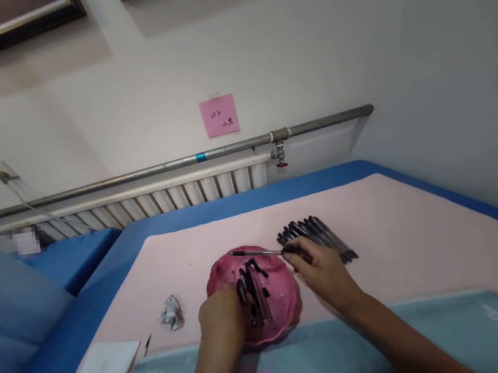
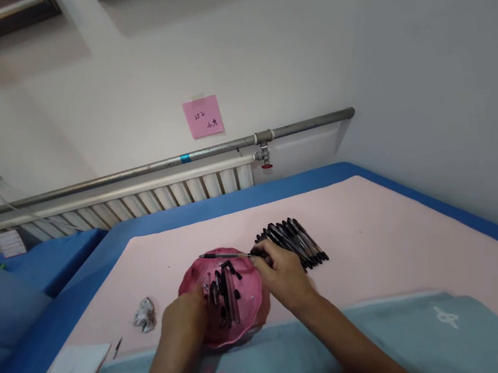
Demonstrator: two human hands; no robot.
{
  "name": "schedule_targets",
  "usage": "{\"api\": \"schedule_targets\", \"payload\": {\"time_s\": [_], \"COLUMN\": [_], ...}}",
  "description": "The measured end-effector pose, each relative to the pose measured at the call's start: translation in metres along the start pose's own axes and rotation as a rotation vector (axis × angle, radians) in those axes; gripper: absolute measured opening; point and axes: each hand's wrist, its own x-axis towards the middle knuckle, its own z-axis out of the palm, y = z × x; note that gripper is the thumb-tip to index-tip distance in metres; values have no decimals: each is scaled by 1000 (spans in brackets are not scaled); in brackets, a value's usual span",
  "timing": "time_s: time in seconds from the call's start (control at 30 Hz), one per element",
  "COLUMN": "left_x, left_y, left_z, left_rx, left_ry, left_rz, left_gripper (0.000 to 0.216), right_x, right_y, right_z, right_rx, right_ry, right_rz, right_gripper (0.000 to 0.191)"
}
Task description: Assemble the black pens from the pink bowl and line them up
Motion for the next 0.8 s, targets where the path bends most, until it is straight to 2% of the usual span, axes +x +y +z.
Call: {"api": "schedule_targets", "payload": {"time_s": [0.1,0.2,0.37,0.47,0.57,0.7,0.8], "left_x": [1,4,12,17,18,19,20], "left_y": [6,5,-16,-30,-35,-32,-29], "left_z": [6,7,-5,-17,-26,-30,-30], "left_rx": [-183,-304,-390,-782,-1245,-1651,-1808], "left_ry": [58,109,179,85,-42,-13,-21], "left_rz": [-57,-72,-59,-62,-88,-197,-254], "left_gripper": [13,18,13,23,22,18,12], "right_x": [-1,-1,-1,-1,-1,-3,-5], "right_y": [0,-1,-2,-4,-8,-13,-13], "right_z": [1,2,0,0,-1,0,1], "right_rx": [4,4,17,88,160,235,271], "right_ry": [-16,-20,16,10,2,-26,-49], "right_rz": [-7,-1,3,14,51,87,95], "right_gripper": [15,15,15,16,17,16,15]}}
